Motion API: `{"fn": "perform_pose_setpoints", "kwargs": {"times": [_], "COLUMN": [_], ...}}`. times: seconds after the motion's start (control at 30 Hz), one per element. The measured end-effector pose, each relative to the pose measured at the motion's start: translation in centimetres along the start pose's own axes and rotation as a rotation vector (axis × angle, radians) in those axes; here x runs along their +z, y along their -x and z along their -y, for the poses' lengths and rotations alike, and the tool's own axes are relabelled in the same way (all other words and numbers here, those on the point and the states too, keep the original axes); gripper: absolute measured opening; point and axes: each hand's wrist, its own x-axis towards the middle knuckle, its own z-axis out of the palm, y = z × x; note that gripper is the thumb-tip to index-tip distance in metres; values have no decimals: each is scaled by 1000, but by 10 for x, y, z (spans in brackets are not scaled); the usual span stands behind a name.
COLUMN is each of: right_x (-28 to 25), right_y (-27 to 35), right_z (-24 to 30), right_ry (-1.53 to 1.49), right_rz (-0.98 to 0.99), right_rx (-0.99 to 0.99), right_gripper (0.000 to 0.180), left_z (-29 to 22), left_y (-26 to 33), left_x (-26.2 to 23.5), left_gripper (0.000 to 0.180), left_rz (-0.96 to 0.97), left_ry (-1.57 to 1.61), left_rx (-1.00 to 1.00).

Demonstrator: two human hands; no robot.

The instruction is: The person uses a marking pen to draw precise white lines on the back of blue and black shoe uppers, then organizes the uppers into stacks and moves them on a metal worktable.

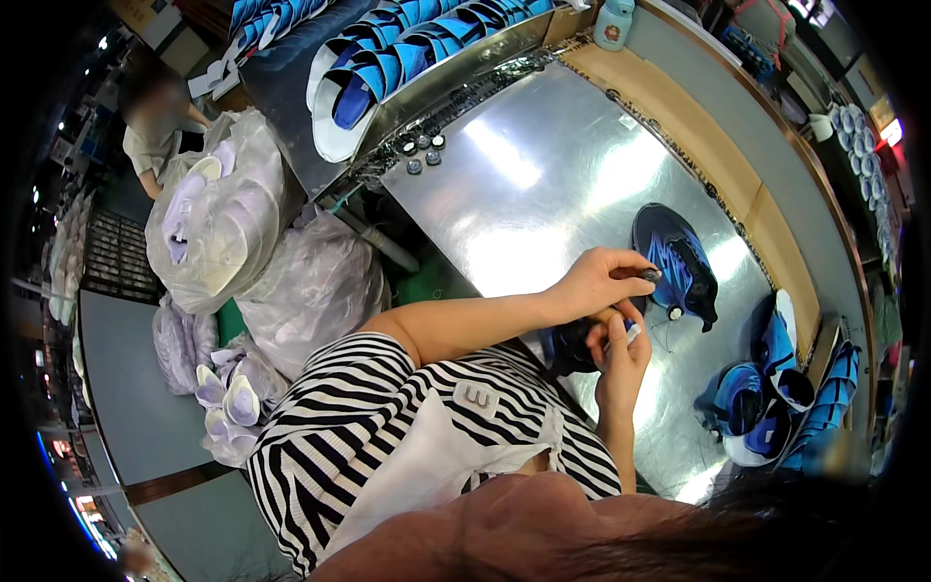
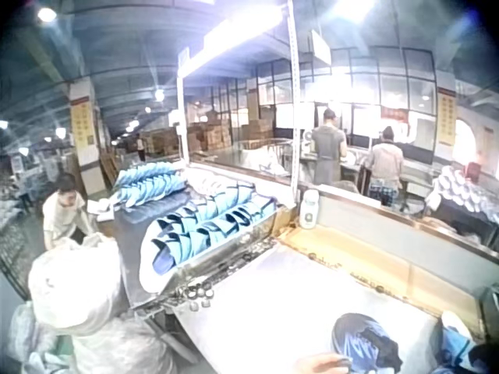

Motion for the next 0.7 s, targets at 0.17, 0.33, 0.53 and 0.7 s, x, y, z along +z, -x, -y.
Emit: {"fn": "perform_pose_setpoints", "kwargs": {"times": [0.17, 0.33, 0.53, 0.7], "right_x": [7, 2, -29, -64], "right_y": [1, -2, 24, 25], "right_z": [-18, -31, 7, 23], "right_ry": [191, 403, 520, 1104], "right_rz": [-101, -112, -68, 133], "right_rx": [-132, -169, -292, -586], "right_gripper": [21, 23, 32, 46], "left_z": [36, 61, 51, 55], "left_y": [-21, -56, -27, 5], "left_x": [-17, -23, -62, -40], "left_gripper": [24, 23, 33, 27], "left_rz": [-10, -17, -75, 128], "left_ry": [117, 177, 67, 103], "left_rx": [-79, -98, -129, -46]}}
